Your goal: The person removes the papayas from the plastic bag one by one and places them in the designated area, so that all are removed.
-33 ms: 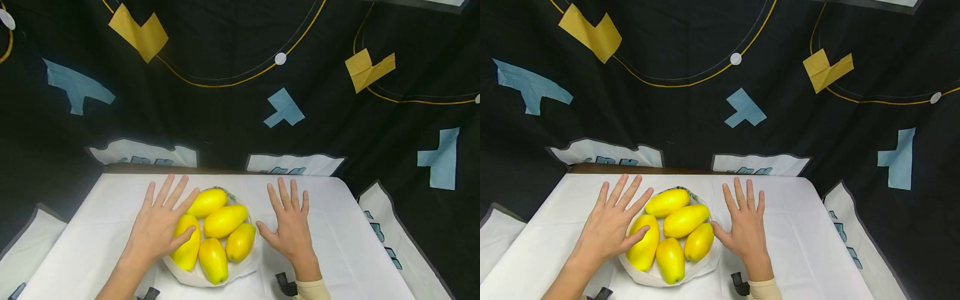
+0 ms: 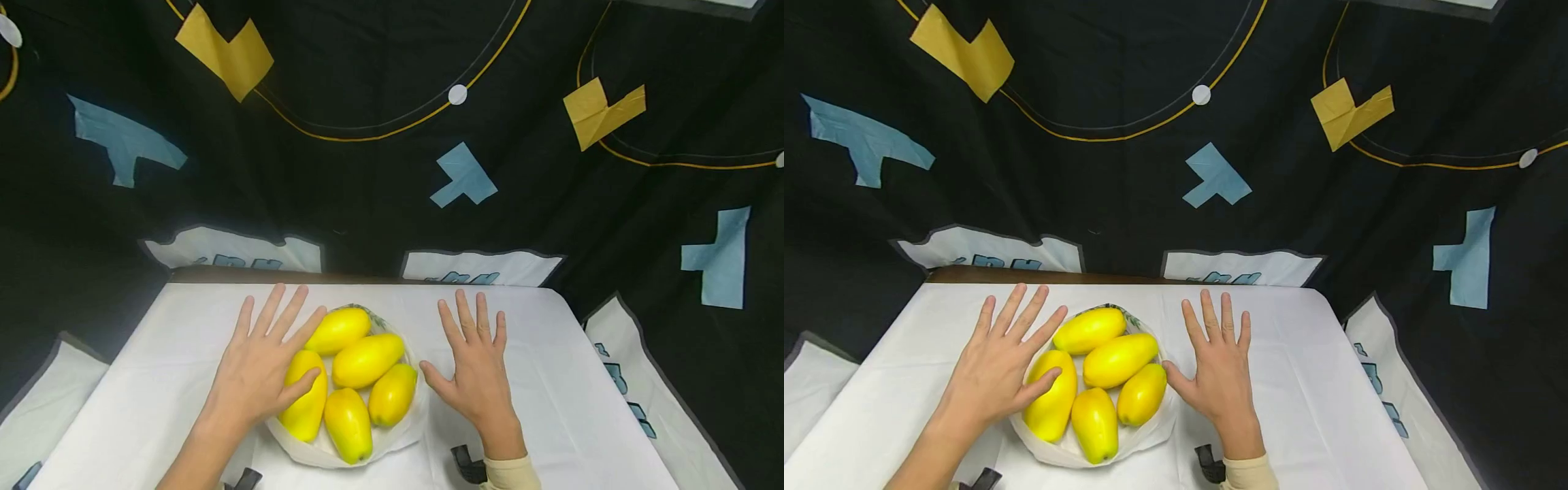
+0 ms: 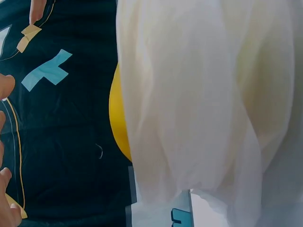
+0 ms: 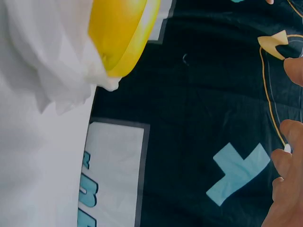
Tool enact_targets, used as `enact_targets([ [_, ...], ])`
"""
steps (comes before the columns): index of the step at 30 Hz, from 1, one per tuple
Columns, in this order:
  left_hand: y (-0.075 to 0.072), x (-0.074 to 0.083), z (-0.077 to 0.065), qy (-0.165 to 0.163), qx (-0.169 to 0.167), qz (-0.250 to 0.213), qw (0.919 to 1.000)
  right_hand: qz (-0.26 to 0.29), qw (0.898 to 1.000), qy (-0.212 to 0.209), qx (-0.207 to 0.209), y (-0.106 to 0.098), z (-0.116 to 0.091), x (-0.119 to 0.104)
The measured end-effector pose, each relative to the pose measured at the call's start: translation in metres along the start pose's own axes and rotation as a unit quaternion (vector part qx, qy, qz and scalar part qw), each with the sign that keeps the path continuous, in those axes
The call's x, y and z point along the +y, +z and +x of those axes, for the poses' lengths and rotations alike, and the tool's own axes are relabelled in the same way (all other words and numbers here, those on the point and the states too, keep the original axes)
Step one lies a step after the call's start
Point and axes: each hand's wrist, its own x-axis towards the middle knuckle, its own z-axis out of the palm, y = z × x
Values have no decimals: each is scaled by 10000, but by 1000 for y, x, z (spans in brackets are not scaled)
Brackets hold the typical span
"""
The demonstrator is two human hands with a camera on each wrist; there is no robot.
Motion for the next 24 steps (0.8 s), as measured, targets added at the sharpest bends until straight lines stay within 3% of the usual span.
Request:
enact_targets([
  [9, 2, -9, 0, -105, 9, -28, 9999, -6, 10000, 8, 53, 4, 3, 5],
  [14, 11, -15, -4, -369, 82, -463, 9982, 75, 10000, -17, 50, 7, 6, 6],
  [17, 19, -18, -7, -552, -110, -800, 9952, 147, 9999, 15, 53, 8, 8, 6],
  [21, 33, -22, -13, -865, -580, -1329, 9856, 247, 9997, 53, 67, 10, 9, 5],
  [24, 45, -26, -17, -1272, -863, -2062, 9664, 392, 9992, 65, 93, 12, 12, 5],
])
